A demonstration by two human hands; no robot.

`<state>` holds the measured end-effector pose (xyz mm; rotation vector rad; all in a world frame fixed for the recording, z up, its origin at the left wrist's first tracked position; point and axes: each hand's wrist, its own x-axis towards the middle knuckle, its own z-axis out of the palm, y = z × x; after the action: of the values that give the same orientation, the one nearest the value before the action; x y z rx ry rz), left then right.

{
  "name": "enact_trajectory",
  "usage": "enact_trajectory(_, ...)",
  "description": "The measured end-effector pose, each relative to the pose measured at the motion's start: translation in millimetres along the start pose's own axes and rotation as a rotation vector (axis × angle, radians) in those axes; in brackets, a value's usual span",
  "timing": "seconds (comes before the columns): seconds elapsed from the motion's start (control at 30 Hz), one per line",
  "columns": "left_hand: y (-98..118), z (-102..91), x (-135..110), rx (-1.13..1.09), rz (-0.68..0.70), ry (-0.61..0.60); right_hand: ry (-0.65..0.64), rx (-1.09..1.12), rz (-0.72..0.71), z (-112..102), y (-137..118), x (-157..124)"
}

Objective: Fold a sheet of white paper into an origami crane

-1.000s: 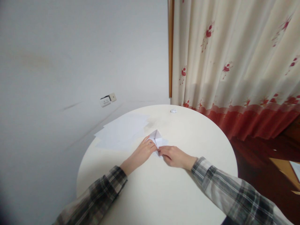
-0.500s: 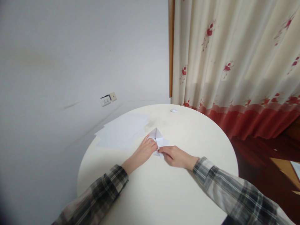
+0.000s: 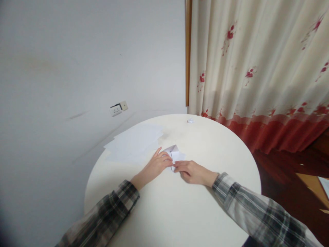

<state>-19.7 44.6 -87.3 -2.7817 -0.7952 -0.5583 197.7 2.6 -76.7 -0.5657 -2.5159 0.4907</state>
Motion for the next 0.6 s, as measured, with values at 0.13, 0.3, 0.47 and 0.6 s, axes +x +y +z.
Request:
enact_trajectory(0.13,4.1,-2.3,1.5,-0.084,-0.079,-0.002,-0.003,0.008,0.007,-0.6,-1.6,1.0)
enact_trajectory(0.3,7.9,-5.7,2.5,-0.176,-0.164,-0.028,0.001,0.036,0.015,-0.2,-1.9,1.1)
enact_trajectory(0.47,9.1,-4.7,3.6,-0.148,-0.182,-0.037,-0.005,0.032,0.020,-1.7,-5.2,1.8)
enact_trajectory(0.6,8.3,-0.5,4.2,-0.100,-0.164,-0.043,-0.018,0.015,0.043,-2.4,-6.3,1.5)
